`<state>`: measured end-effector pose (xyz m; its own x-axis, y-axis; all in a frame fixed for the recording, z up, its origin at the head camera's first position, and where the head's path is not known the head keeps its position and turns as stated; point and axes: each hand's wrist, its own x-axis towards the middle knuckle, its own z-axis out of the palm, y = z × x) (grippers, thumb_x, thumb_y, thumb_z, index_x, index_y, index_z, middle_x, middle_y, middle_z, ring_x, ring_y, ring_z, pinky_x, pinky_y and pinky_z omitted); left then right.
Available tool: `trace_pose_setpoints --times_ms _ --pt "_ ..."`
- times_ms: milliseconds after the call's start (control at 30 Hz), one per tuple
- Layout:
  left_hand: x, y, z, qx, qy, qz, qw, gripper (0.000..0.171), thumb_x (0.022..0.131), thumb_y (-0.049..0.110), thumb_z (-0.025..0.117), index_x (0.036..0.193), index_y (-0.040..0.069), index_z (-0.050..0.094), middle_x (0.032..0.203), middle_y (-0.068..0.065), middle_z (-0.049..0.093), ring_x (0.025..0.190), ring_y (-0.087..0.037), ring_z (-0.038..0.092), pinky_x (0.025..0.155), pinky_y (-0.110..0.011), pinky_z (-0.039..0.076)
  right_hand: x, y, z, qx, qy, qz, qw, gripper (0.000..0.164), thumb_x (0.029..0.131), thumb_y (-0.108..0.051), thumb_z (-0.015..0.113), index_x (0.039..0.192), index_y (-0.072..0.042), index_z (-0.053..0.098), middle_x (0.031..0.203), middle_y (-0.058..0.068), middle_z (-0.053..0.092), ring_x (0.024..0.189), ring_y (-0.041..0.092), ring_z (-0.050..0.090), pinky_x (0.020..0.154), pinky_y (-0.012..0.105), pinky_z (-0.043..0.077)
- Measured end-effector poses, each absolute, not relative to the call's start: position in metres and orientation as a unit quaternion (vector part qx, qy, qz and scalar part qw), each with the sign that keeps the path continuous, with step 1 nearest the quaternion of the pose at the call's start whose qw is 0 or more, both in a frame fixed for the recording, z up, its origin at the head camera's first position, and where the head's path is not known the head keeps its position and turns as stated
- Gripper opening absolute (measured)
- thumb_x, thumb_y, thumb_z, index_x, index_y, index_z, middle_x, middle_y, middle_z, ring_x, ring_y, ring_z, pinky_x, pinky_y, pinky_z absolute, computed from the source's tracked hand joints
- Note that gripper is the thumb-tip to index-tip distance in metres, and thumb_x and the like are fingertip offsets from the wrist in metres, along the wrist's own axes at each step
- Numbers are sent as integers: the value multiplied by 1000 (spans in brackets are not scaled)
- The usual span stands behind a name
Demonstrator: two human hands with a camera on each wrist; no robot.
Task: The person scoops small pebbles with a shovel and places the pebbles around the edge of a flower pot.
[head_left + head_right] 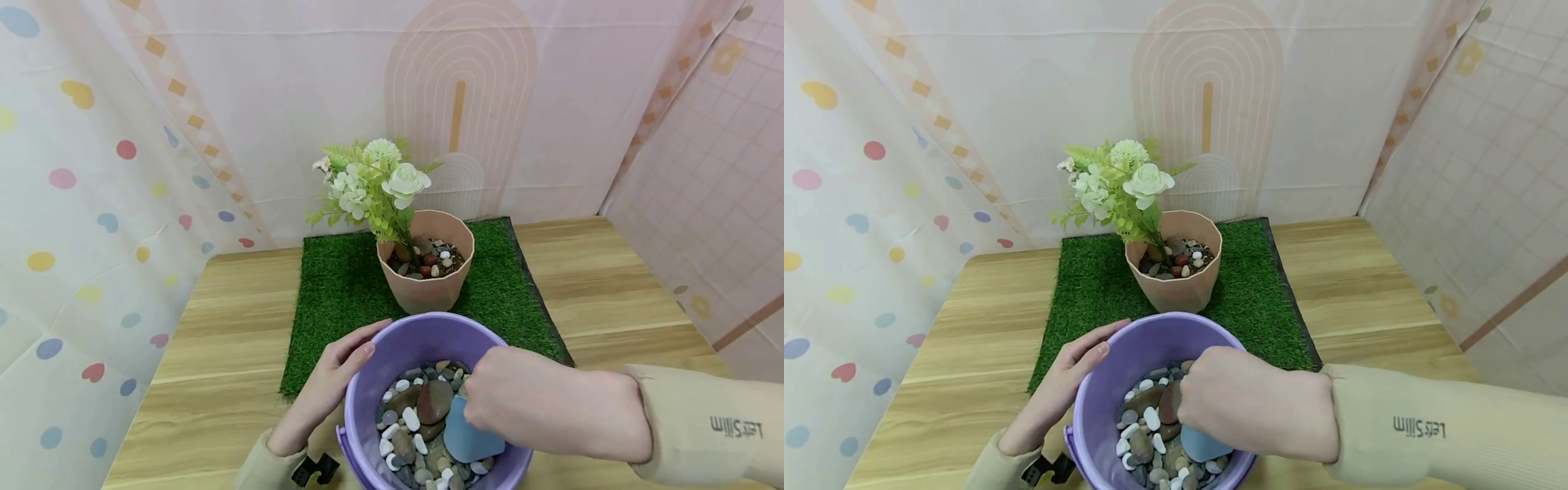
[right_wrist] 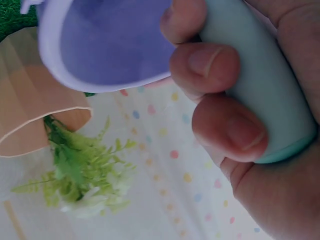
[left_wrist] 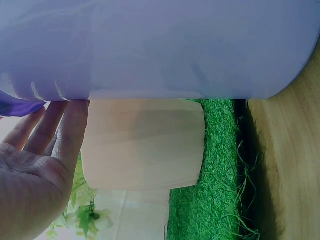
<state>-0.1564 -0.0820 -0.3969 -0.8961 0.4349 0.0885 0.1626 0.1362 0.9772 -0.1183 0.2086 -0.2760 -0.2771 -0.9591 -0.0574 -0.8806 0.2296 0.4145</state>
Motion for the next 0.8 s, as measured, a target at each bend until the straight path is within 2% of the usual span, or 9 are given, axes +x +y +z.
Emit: trace_pose_setpoints --times_ms 167,267,367,467,600,800 --pt "-157 -82 -398 202 747 625 107 43 113 18 45 154 6 54 152 -24 59 122 3 67 98 -22 59 -114 202 -276 596 -769 -196 118 48 79 -16 81 53 -41 50 51 -20 51 49 2 29 48 23 22" --pt "-157 -81 -398 204 746 625 106 43 113 18 45 154 6 53 152 -24 59 122 3 67 98 -22 59 -110 197 -278 591 -765 -222 130 48 77 -22 81 50 -43 48 52 -23 53 47 2 34 47 24 25" --pt "-157 -81 -398 205 745 626 105 43 113 18 45 154 5 53 152 -24 58 122 4 66 98 -22 59 -105 190 -282 582 -758 -266 131 42 81 -33 81 52 -47 55 55 -24 60 47 3 42 45 26 30" --pt "-157 -80 -398 206 745 626 105 43 113 18 45 153 4 53 152 -24 58 123 4 66 98 -22 59 -102 184 -285 581 -752 -285 125 34 85 -40 79 56 -49 62 58 -24 64 47 4 45 43 27 34" --pt "-157 -80 -398 206 744 627 107 44 113 18 45 154 4 53 153 -24 58 123 4 66 98 -22 59 -103 179 -287 583 -753 -280 121 33 88 -39 77 58 -48 65 57 -23 63 45 5 44 44 26 35" --pt "-157 -82 -398 203 738 634 113 44 113 18 45 154 4 52 154 -25 56 123 4 66 97 -23 60 -103 178 -285 586 -750 -285 113 30 90 -37 76 63 -49 68 61 -22 66 47 7 49 46 26 37"
